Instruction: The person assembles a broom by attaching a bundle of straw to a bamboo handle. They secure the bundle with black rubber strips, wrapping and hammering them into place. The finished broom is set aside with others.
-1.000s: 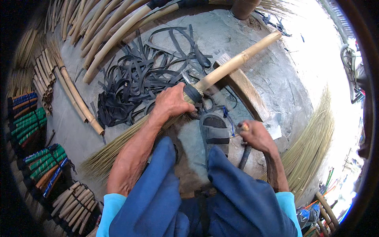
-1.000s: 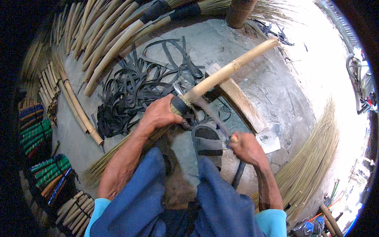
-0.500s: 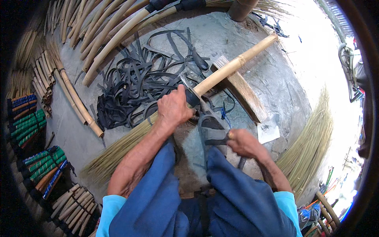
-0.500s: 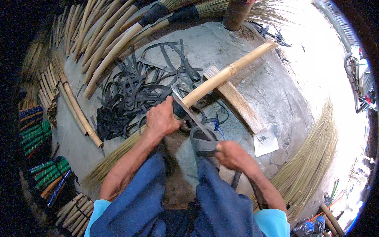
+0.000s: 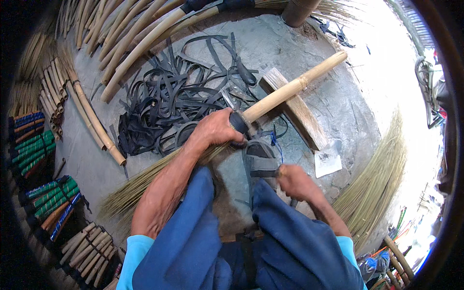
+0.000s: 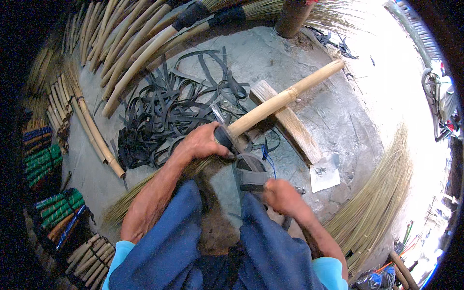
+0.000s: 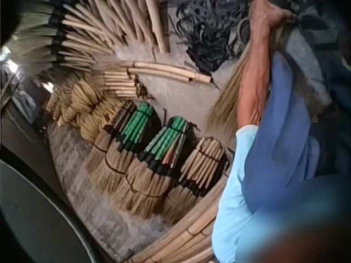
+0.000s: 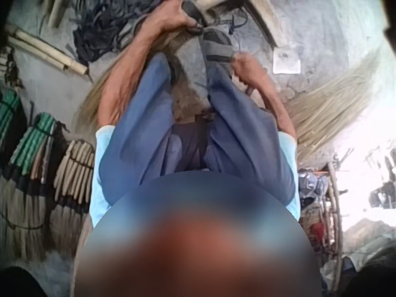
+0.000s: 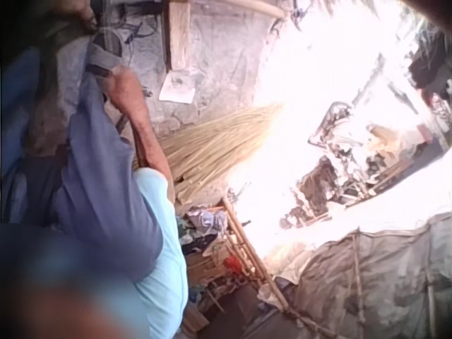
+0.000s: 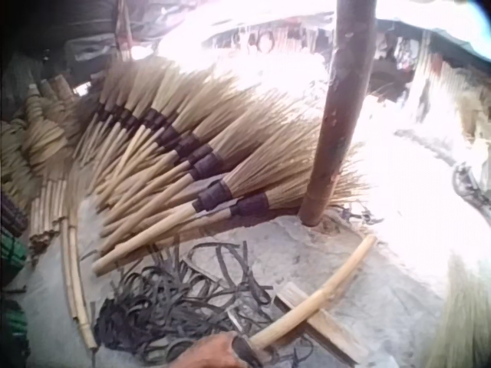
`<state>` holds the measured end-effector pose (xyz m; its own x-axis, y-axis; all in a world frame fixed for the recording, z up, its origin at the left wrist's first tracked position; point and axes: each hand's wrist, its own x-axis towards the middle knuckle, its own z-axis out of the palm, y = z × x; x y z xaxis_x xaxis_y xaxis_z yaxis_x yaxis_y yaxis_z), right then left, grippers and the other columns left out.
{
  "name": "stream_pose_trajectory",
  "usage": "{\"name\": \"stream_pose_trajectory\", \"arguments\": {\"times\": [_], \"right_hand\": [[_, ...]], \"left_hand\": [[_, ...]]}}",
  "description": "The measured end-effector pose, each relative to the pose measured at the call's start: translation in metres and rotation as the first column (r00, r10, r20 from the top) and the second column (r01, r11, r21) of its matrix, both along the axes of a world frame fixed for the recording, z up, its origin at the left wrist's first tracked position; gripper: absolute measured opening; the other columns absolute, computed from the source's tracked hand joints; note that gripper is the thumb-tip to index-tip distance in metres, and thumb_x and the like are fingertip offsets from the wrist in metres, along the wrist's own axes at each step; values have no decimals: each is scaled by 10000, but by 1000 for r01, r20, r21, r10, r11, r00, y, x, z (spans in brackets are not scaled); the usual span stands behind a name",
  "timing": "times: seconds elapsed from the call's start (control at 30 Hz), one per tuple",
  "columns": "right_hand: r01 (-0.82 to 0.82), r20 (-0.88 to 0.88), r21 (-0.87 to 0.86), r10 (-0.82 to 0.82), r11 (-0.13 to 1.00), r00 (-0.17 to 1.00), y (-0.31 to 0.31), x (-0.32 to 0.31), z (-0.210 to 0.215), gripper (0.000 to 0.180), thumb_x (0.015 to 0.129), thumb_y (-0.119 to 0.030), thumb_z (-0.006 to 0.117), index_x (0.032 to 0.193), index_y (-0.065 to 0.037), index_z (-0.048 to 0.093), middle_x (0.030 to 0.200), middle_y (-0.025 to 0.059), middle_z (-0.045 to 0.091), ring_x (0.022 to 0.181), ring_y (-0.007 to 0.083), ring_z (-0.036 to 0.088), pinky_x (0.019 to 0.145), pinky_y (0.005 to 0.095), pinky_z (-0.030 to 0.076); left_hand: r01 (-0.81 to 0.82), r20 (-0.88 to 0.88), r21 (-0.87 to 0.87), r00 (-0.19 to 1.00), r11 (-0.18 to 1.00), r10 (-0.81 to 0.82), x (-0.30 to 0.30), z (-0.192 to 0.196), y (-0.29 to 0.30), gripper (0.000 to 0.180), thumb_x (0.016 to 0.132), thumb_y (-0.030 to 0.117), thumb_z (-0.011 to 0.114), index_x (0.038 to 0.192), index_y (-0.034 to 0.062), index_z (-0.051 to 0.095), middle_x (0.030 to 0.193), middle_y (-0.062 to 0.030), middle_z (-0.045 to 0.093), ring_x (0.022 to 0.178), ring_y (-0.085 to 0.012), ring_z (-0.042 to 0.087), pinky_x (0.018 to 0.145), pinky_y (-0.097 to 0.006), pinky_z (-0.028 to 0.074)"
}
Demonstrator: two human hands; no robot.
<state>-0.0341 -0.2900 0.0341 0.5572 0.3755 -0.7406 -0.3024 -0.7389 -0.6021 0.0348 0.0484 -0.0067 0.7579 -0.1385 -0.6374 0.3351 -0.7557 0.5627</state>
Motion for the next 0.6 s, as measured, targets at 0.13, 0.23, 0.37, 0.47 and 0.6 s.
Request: {"name": "stream_pose_trajectory", "arguments": {"times": [0.13, 0.23, 0.37, 0.47, 0.6], "right_hand": [[-30, 241, -57, 42, 998, 970, 3, 3, 6, 299, 981, -230, 752, 953, 53, 661, 818, 327, 693, 854, 546, 721, 756, 588, 558], [-10, 240, -146, 45, 989, 970, 2, 5, 7, 275, 976, -216, 751, 994, 47, 669, 845, 320, 705, 881, 538, 729, 771, 594, 558], [-180, 181, 10, 175, 984, 968, 7, 0, 4, 219, 983, -182, 726, 1010, 29, 678, 822, 313, 694, 842, 516, 729, 736, 575, 556], [-13, 192, -176, 48, 984, 980, 11, -2, 5, 191, 998, -181, 701, 1043, 4, 693, 815, 309, 693, 831, 506, 730, 736, 563, 557], [-253, 124, 68, 243, 965, 962, 16, -4, 5, 221, 1015, -220, 704, 1062, -5, 704, 834, 290, 718, 863, 514, 735, 754, 559, 565]], "left_hand": [[-39, 374, 273, 925, 961, -69, -38, 26, -14, 906, 712, 328, 940, 1472, 15, 558, 1144, -280, 775, 1132, -487, 741, 998, -560, 583], [-32, 389, 347, 914, 937, -112, -42, 30, -12, 835, 735, 290, 931, 1423, 13, 546, 1068, -263, 759, 1040, -505, 759, 909, -606, 582], [59, 46, 235, 996, 970, -72, -15, 19, 11, 890, 716, 378, 938, 1444, 23, 568, 1177, -278, 777, 1110, -508, 752, 975, -573, 584], [88, -55, 135, 995, 987, -81, -5, 13, 19, 923, 697, 435, 941, 1442, 23, 587, 1246, -288, 776, 1168, -509, 740, 1015, -552, 586], [53, 25, 148, 998, 988, -57, -12, 15, 13, 914, 702, 409, 949, 1442, 23, 576, 1198, -275, 776, 1149, -490, 745, 994, -550, 594]]}}
